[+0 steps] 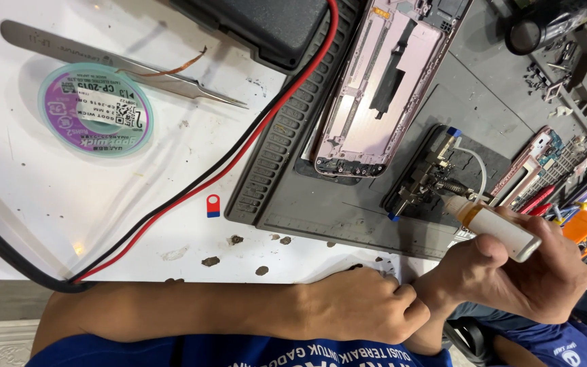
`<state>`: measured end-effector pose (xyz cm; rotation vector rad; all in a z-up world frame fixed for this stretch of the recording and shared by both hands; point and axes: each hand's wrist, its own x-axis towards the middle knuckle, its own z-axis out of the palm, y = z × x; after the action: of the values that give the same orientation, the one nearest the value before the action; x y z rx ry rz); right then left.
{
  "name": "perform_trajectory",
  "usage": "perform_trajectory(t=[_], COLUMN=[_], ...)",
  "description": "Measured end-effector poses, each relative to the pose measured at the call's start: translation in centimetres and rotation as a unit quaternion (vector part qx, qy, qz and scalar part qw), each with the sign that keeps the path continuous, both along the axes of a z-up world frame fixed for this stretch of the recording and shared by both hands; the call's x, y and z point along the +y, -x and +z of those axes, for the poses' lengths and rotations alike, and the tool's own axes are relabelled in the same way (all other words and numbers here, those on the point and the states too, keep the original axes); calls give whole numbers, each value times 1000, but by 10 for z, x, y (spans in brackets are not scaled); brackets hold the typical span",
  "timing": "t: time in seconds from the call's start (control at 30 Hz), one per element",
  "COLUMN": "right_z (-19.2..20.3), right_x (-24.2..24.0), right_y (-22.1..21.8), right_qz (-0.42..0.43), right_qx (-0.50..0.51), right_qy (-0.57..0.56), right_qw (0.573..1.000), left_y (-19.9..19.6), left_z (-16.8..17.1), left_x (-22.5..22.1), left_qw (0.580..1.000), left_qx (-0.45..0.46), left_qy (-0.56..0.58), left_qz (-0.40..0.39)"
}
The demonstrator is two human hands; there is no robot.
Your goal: Repairing a mobile phone by soldering components on the motherboard and cleaning parts with solvent.
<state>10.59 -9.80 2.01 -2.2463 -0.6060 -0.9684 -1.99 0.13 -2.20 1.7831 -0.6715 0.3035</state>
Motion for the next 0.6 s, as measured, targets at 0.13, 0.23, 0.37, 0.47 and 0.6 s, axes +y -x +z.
perform_trajectory(t=[0.13,0.23,0.37,0.47,0.6], right_z=[1,4,4,4,6], right_x=[10,15,15,19,21], right_y=[-3,-5,-4,-2,1], right_qz=[-31,-42,-45,-63,-85], right_qx=[-8,-22,-22,-15,-7], right_qy=[12,50,47,43,65], right_qw=[999,998,998,997,994], left_y=[1,-1,0,0,1], left_z=[0,0,0,0,1], left_x=[0,1,0,1,1], left_qw=[1000,1000,1000,1000,1000], left_qx=[1,6,2,1,0], left_qy=[-5,-2,-7,-11,-11], left_qz=[-4,-8,-14,-13,-2])
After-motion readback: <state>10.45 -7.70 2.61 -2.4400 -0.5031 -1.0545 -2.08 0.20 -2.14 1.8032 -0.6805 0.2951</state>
